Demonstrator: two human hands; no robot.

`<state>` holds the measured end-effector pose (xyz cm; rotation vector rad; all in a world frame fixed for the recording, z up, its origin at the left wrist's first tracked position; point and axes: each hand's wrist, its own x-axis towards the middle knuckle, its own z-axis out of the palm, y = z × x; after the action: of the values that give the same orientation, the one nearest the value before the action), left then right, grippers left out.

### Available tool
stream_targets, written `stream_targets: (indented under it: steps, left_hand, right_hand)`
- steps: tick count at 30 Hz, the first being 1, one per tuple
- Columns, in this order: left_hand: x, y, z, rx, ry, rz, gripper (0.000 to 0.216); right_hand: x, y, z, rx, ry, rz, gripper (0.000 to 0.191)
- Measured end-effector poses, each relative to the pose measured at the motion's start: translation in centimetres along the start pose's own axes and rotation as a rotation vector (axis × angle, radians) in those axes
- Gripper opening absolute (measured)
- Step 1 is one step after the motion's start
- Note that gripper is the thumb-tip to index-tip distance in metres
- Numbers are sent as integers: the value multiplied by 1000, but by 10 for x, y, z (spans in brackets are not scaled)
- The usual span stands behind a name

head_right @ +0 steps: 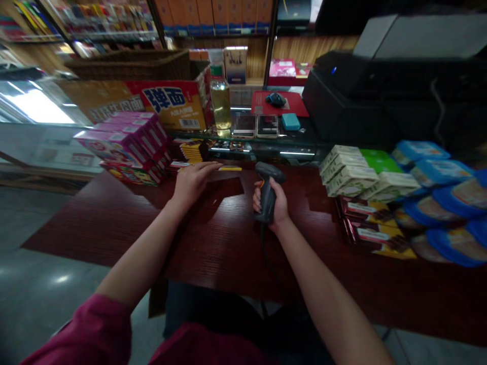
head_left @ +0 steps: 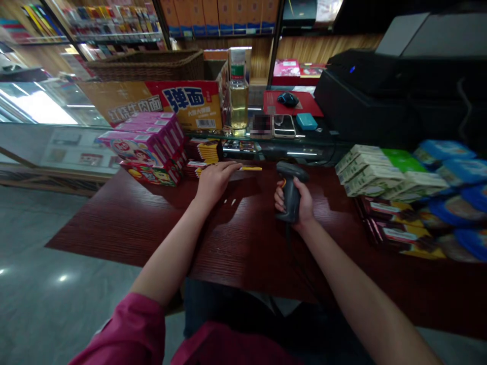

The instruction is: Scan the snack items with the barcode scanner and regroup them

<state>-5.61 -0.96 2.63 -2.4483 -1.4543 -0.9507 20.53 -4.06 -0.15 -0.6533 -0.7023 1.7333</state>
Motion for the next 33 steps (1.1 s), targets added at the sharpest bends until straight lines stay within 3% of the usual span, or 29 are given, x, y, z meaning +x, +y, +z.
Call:
stream_targets:
  steps: [3,5,11,15,20,24,33]
  left_hand:
    - [-10,-20,-17,-60,174,-53,32]
    - [-19,-38,-26,-47,226,-134,29]
    - [-38,-73,-33,161,90,-287,34]
    - [-39,-66,-29,272,-11,-306,44]
    - [-36,-35,-23,305,-43,-273,61]
    - [-35,-19,-18,302,-97,-283,53]
    - [-35,-30,-11,265,-136,-311,52]
  right_hand:
    - [0,-1,-1,12,0,14,34]
    - [0,-1,0,9,-7,18,33]
    - [0,-1,2,-25,-46,38,33]
    - [-2,-2,4,-36,-32,43,33]
    - [-2,-3,5,-38,-11,47,32]
    - [-2,-3,5,-36,-6,55,33]
    - [-2,-3,5,-49,-18,70,32]
